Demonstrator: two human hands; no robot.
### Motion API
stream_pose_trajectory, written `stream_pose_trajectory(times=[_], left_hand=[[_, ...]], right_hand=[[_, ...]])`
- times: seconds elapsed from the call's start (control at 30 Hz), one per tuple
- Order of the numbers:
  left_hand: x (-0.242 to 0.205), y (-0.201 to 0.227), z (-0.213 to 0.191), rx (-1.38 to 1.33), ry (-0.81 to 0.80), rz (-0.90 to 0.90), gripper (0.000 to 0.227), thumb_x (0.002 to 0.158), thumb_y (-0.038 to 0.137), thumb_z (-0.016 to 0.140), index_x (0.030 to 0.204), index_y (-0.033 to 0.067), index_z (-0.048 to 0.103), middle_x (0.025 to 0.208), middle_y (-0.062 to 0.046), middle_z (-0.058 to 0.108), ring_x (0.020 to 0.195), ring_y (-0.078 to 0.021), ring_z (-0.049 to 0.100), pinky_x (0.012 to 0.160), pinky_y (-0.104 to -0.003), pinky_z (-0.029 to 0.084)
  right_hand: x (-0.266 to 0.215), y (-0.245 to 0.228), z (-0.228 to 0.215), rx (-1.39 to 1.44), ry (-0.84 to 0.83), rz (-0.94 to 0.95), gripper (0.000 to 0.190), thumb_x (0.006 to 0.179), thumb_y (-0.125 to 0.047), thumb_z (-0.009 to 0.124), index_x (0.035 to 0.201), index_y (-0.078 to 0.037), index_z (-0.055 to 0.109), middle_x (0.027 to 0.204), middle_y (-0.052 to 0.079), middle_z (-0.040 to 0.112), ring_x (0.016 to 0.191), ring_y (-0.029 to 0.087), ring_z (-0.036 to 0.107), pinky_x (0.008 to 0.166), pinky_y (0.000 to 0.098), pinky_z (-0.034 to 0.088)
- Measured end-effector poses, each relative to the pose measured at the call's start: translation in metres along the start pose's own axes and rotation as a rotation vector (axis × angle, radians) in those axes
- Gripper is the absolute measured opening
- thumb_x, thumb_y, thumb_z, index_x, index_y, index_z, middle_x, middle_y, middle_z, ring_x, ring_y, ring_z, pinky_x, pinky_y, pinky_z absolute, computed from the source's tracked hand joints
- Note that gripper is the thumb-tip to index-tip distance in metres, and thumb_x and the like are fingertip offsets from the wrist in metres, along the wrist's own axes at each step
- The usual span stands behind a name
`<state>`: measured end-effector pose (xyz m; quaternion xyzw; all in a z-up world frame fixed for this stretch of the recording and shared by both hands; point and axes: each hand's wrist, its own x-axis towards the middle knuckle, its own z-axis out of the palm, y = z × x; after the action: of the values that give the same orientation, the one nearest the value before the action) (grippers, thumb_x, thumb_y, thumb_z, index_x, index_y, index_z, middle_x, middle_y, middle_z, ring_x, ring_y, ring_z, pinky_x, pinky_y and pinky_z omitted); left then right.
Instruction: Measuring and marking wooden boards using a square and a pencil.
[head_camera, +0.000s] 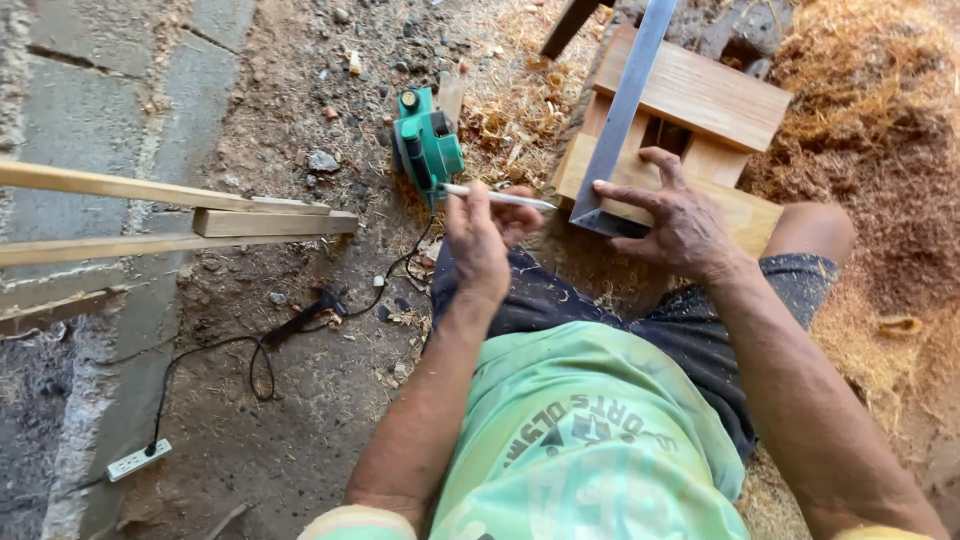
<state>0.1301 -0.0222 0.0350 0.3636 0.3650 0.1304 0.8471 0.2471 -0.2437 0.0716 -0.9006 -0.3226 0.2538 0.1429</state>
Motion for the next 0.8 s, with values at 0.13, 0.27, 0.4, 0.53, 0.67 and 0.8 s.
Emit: stream_pose_trajectory(times=[0.13, 0.27, 0.4, 0.53, 0.67, 0.8], left_hand=[[0.009, -0.01, -0.001, 0.214, -0.202, 0.233, 0.036, 0.1, 0.014, 0.067, 0.126, 0.0068, 0.044, 0.101, -0.012, 0.07, 0.08, -0.0174, 0.069, 0.062, -0.027, 0.057], [0.015, -0.016, 0.014, 0.666, -0.318, 0.516, 0.018, 0.106, 0.02, 0.068, 0.115, 0.0076, 0.059, 0.095, -0.005, 0.071, 0.084, -0.0128, 0.069, 0.072, -0.026, 0.061], [0.028, -0.023, 0.02, 0.82, -0.392, 0.51, 0.018, 0.105, 0.021, 0.069, 0.113, 0.0101, 0.057, 0.082, 0.001, 0.064, 0.071, -0.0093, 0.063, 0.061, -0.026, 0.055], [0.032, -0.028, 0.022, 0.724, -0.486, 0.514, 0.018, 0.106, 0.018, 0.067, 0.115, 0.0083, 0.055, 0.087, 0.0, 0.065, 0.078, -0.0097, 0.066, 0.066, -0.028, 0.057], [0.032, -0.026, 0.023, 0.802, -0.458, 0.543, 0.018, 0.105, 0.015, 0.068, 0.113, 0.008, 0.055, 0.084, -0.002, 0.069, 0.076, -0.0105, 0.07, 0.066, -0.028, 0.058], [0.031, -0.025, 0.024, 0.804, -0.458, 0.585, 0.018, 0.104, 0.016, 0.068, 0.113, 0.0088, 0.055, 0.086, -0.003, 0.072, 0.079, -0.0117, 0.075, 0.067, -0.029, 0.06]], right_hand=[[-0.006, 0.001, -0.004, -0.002, -0.016, 0.048, 0.077, 0.068, -0.041, 0.09, 0.139, -0.047, 0.061, 0.162, 0.01, 0.033, 0.132, 0.035, 0.054, 0.099, 0.0491, 0.054], [-0.012, 0.0, 0.004, -0.11, 0.007, 0.06, 0.075, 0.07, -0.046, 0.087, 0.14, -0.049, 0.06, 0.164, 0.01, 0.03, 0.139, 0.039, 0.04, 0.11, 0.058, 0.041], [-0.015, 0.006, 0.02, -0.14, 0.106, 0.024, 0.075, 0.07, -0.044, 0.086, 0.14, -0.047, 0.061, 0.166, 0.011, 0.027, 0.152, 0.042, 0.022, 0.113, 0.0747, 0.022], [-0.016, 0.008, 0.018, -0.123, 0.084, 0.027, 0.073, 0.073, -0.043, 0.086, 0.142, -0.047, 0.061, 0.167, 0.011, 0.026, 0.154, 0.041, 0.02, 0.113, 0.0794, 0.017], [-0.015, 0.009, 0.018, -0.087, 0.069, 0.037, 0.072, 0.074, -0.041, 0.085, 0.141, -0.047, 0.061, 0.167, 0.011, 0.026, 0.156, 0.04, 0.02, 0.114, 0.0795, 0.016], [-0.015, 0.008, 0.017, -0.081, 0.071, 0.034, 0.071, 0.074, -0.04, 0.086, 0.141, -0.047, 0.061, 0.167, 0.012, 0.026, 0.155, 0.041, 0.02, 0.115, 0.0795, 0.016]])
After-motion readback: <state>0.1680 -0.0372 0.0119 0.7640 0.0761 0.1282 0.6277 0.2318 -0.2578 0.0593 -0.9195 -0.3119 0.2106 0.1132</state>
